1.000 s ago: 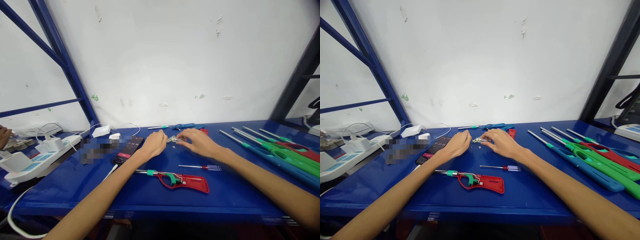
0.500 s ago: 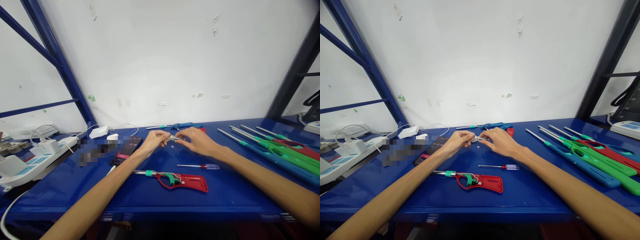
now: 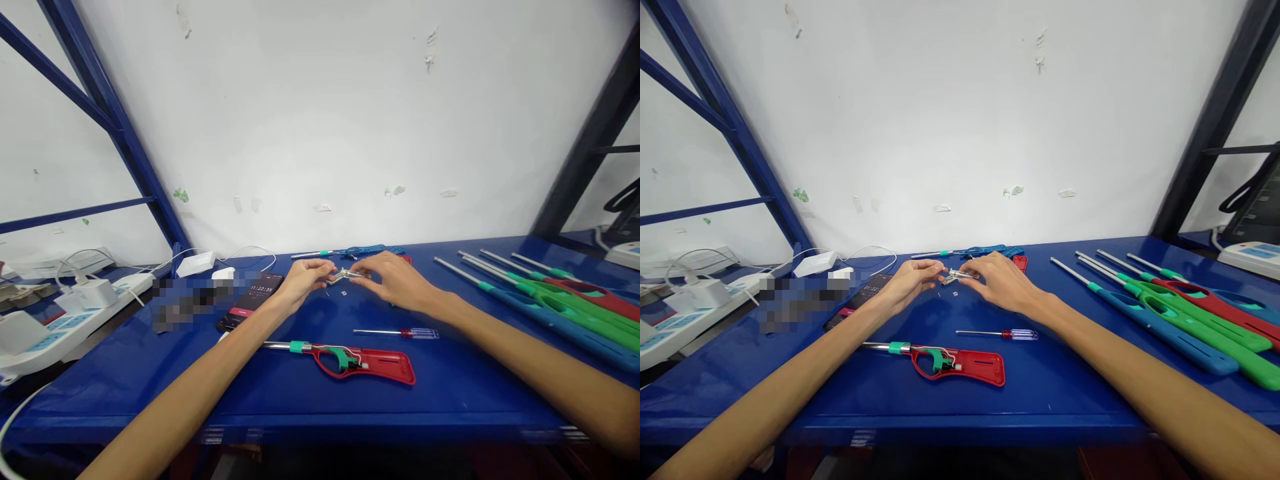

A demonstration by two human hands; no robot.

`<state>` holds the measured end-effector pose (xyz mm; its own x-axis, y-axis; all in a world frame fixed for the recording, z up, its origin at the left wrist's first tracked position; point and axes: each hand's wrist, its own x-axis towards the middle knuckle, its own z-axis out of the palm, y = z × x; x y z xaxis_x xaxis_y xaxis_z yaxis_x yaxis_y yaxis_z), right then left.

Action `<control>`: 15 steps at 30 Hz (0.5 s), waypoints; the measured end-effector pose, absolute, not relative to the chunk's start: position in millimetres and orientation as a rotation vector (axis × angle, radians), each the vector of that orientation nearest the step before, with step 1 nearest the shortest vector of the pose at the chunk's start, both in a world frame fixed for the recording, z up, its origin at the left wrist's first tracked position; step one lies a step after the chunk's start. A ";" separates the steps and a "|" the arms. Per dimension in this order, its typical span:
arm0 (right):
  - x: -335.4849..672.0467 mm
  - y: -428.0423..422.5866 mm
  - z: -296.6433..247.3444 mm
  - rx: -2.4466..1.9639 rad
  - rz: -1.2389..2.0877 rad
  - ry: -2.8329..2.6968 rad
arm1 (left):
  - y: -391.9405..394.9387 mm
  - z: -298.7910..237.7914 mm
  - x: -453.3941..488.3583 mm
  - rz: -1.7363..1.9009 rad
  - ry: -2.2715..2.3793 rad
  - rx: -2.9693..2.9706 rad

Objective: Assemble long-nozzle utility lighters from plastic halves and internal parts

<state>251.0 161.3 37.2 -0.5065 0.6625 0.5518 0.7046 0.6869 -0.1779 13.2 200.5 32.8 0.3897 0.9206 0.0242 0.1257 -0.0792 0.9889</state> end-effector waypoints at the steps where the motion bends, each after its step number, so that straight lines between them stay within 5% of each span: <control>1: 250.7 161.1 37.5 -1.044 -0.091 -2.298 | 201.0 32.5 13.6 0.874 0.981 1.507; 15: 250.3 158.4 38.8 -1.066 -0.080 -2.318 | 193.7 35.1 15.3 0.875 0.990 1.644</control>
